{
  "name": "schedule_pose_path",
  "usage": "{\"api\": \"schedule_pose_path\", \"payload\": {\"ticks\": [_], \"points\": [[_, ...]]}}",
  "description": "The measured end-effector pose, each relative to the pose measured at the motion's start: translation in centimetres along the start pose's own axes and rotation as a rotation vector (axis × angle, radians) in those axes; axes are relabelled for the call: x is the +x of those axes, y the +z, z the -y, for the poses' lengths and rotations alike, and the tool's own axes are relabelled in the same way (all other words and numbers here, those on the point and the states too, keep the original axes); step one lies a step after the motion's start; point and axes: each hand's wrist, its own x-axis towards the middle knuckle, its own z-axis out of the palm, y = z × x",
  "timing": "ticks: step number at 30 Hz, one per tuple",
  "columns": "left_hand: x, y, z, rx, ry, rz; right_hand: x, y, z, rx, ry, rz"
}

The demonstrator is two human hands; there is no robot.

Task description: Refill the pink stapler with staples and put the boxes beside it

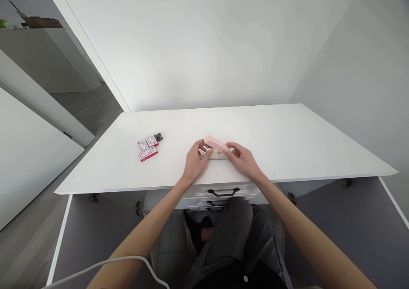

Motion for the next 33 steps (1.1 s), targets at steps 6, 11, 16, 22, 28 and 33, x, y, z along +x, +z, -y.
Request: {"api": "schedule_pose_path", "payload": {"ticks": [6, 11, 16, 22, 28, 33], "points": [[-0.50, -0.17, -0.40, 0.147, 0.284, -0.089, -0.08, 0.02, -0.05, 0.001, 0.007, -0.020], [-0.70, -0.08, -0.86, 0.303, 0.439, -0.021, -0.07, 0.08, -0.05, 0.014, 0.003, -0.036], [-0.73, 0.04, -0.83, 0.320, 0.436, -0.048, -0.16, 0.04, 0.06, 0.017, 0.012, -0.040], [-0.80, 0.12, -0.68, 0.334, 0.345, -0.138, -0.20, 0.03, 0.24, -0.008, 0.024, -0.064], [-0.84, 0.17, -0.60, 0.368, 0.316, -0.137, -0.29, 0.09, 0.15, -0.004, 0.025, -0.046], [-0.99, -0.02, -0.64, 0.342, 0.336, -0.099, -0.45, 0.16, 0.13, -0.002, 0.004, -0.024]]}}
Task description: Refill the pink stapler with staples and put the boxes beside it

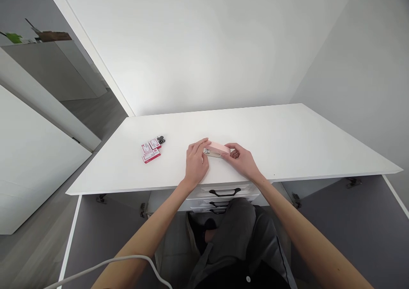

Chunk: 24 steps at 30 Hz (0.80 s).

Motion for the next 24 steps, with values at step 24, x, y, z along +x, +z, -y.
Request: {"api": "schedule_pose_path", "payload": {"ticks": [24], "points": [[-5.9, -11.8, 8.2, 0.509, -0.308, 0.191, 0.0, 0.6, -0.2, -0.273, 0.056, -0.159]]}}
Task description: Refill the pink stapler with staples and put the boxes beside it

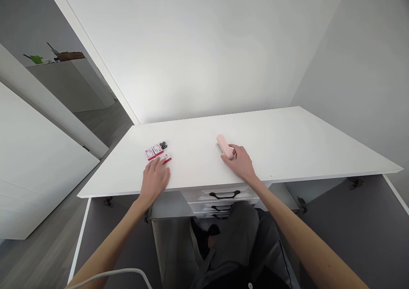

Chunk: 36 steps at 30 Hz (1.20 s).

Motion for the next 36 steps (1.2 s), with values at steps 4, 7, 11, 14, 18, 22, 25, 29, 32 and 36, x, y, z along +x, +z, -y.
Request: {"api": "schedule_pose_path", "payload": {"ticks": [4, 7, 11, 14, 18, 22, 25, 29, 32, 36], "points": [[0.0, 0.7, -4.0, -0.021, 0.136, 0.024, 0.0, 0.1, -0.1, -0.023, -0.005, 0.011], [0.4, 1.7, -7.0, -0.070, 0.221, 0.050, 0.0, 0.1, -0.2, -0.024, -0.010, 0.012], [1.6, 3.2, -10.1, -0.140, 0.315, 0.099, 0.1, 0.2, -0.4, -0.037, -0.032, 0.014], [2.6, 4.1, -11.9, -0.175, 0.380, 0.141, 0.2, 0.3, -0.4, -0.051, -0.059, 0.022], [3.4, 5.1, -13.6, -0.207, 0.437, 0.161, 0.3, 0.3, -0.5, -0.065, -0.077, 0.049], [3.6, 5.6, -14.2, -0.260, 0.470, 0.157, 0.4, 0.3, -0.6, -0.077, -0.081, 0.076], [3.5, 5.6, -13.5, -0.315, 0.460, 0.182, 0.3, 0.3, -0.7, -0.066, -0.086, 0.068], [4.0, 4.8, -10.3, -0.304, 0.420, 0.153, 0.2, 0.4, -0.8, -0.012, -0.074, 0.047], [4.7, 3.7, -6.5, -0.185, 0.317, 0.031, 0.1, 0.3, -0.8, 0.038, -0.049, 0.039], [5.8, 1.7, -0.9, -0.038, 0.073, -0.123, -0.1, 0.2, -0.7, 0.073, -0.047, 0.033]]}}
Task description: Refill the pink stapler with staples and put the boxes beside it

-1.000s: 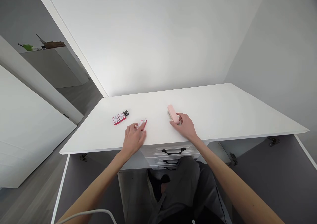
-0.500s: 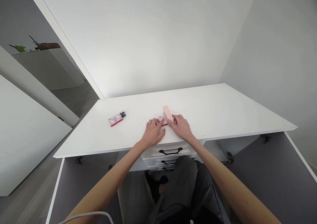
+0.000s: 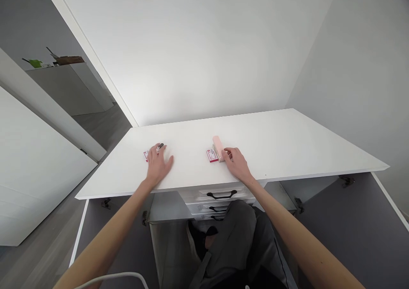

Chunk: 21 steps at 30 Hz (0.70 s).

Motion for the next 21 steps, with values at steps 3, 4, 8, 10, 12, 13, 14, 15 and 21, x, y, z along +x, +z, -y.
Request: {"api": "schedule_pose_path", "payload": {"ticks": [3, 4, 8, 10, 12, 13, 14, 15, 21], "points": [[0.5, -1.2, 3.9, 0.072, -0.128, 0.043, 0.0, -0.1, 0.2, 0.006, -0.006, 0.002], [0.6, -1.4, 4.9, 0.079, -0.151, 0.079, 0.0, -0.1, 0.2, 0.006, -0.005, 0.002], [1.1, -1.5, 7.6, 0.066, -0.159, 0.257, 0.0, -0.3, 0.4, 0.017, 0.002, -0.001], [1.2, -1.3, 7.9, 0.058, -0.133, 0.311, -0.1, -0.3, 0.5, 0.030, 0.007, 0.003], [1.2, -1.3, 7.8, 0.048, -0.130, 0.316, -0.1, -0.4, 0.6, 0.038, 0.017, 0.007], [1.2, -1.3, 7.6, 0.041, -0.134, 0.309, -0.1, -0.4, 0.7, 0.039, 0.022, 0.009], [1.1, -1.3, 7.5, 0.031, -0.137, 0.297, -0.2, -0.4, 0.7, 0.039, 0.025, 0.011], [1.0, -1.4, 7.3, 0.021, -0.135, 0.281, -0.2, -0.4, 0.8, 0.039, 0.026, 0.011], [-0.2, -2.4, 6.0, -0.071, -0.073, 0.178, 0.0, -0.4, 0.7, 0.039, 0.014, 0.004]]}}
